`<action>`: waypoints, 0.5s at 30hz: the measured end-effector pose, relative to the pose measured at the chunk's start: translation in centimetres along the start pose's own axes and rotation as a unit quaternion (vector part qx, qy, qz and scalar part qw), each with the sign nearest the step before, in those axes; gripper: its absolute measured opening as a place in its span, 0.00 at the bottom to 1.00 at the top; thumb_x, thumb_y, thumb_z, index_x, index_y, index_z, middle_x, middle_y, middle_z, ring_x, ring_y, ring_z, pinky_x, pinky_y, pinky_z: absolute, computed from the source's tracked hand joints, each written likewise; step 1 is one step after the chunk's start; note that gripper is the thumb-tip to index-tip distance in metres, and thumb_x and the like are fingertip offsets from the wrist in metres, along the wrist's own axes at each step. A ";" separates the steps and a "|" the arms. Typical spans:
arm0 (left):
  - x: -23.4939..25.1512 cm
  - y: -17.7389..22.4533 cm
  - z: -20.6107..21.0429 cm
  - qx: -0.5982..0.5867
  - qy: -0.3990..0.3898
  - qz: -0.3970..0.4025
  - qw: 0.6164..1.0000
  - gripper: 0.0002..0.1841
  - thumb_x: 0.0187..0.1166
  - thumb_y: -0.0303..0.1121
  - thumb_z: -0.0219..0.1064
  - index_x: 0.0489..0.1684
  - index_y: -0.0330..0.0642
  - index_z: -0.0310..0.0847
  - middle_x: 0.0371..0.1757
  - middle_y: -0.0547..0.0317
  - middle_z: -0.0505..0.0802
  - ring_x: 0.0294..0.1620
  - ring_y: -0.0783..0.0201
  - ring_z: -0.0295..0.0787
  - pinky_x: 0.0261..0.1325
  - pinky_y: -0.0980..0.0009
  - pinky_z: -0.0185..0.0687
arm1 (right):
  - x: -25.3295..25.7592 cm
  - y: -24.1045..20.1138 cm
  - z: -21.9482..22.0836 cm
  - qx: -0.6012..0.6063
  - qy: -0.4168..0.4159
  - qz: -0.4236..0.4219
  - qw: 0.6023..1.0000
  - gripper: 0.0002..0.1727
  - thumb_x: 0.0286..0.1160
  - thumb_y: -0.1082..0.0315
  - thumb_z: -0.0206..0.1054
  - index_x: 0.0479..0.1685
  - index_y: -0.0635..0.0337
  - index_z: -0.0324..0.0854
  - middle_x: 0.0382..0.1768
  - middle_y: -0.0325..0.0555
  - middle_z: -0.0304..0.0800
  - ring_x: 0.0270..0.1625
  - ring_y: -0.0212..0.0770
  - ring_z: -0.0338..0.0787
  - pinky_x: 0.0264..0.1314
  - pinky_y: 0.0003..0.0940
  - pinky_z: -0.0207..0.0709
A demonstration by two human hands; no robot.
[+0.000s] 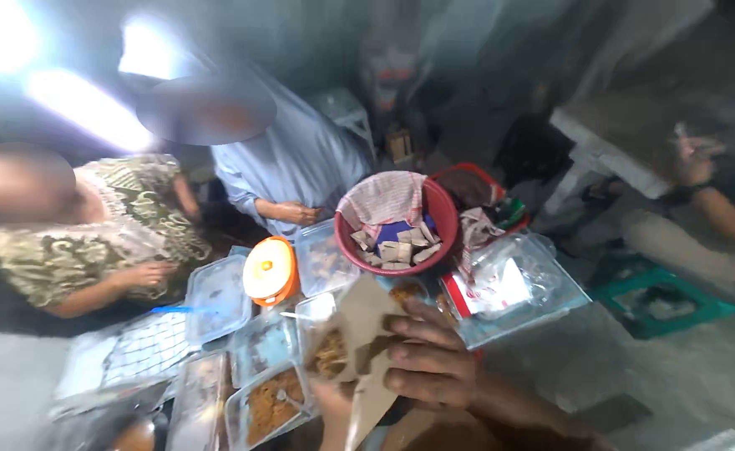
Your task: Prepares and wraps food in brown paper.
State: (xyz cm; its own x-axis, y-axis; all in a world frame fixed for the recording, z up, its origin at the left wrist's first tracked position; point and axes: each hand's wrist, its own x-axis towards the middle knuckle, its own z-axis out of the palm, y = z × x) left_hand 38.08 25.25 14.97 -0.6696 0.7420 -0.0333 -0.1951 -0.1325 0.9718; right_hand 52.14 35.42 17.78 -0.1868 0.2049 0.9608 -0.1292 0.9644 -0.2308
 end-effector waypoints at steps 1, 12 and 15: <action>-0.3 1.4 1.2 -0.005 -0.012 0.006 1.000 0.24 0.77 0.18 0.63 0.70 0.28 0.60 0.51 0.62 0.87 0.51 0.80 0.87 0.57 0.79 0.87 | -0.2 0.3 0.1 -0.014 -0.004 -0.007 1.000 0.18 0.89 0.63 0.58 0.73 0.45 0.78 0.79 0.33 0.79 0.86 0.43 0.72 0.90 0.51 0.64; 0.9 4.4 3.2 -0.010 -0.162 0.228 0.960 0.46 0.64 0.50 0.82 0.81 0.38 0.65 0.70 0.66 0.87 0.68 0.76 0.84 0.73 0.73 0.82 | -1.1 2.0 1.5 -0.106 -0.065 -0.008 0.992 0.31 0.91 0.43 0.41 0.78 0.49 0.76 0.88 0.34 0.69 0.93 0.46 0.60 0.95 0.53 0.52; 1.4 4.4 3.1 0.041 -0.145 0.277 0.949 0.53 0.53 0.60 0.86 0.79 0.37 0.66 0.68 0.66 0.88 0.67 0.77 0.85 0.72 0.74 0.83 | -1.5 1.9 1.2 -0.053 -0.083 0.004 0.995 0.32 0.94 0.44 0.35 0.85 0.47 0.69 0.89 0.33 0.67 0.93 0.45 0.59 0.96 0.54 0.49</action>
State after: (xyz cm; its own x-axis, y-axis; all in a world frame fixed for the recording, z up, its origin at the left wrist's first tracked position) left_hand 38.53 27.73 19.97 -0.4248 0.7248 0.5424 0.1933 -0.5127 0.8365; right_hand 51.02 36.71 15.73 -0.3462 0.1913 0.9185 -0.0243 0.9768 -0.2126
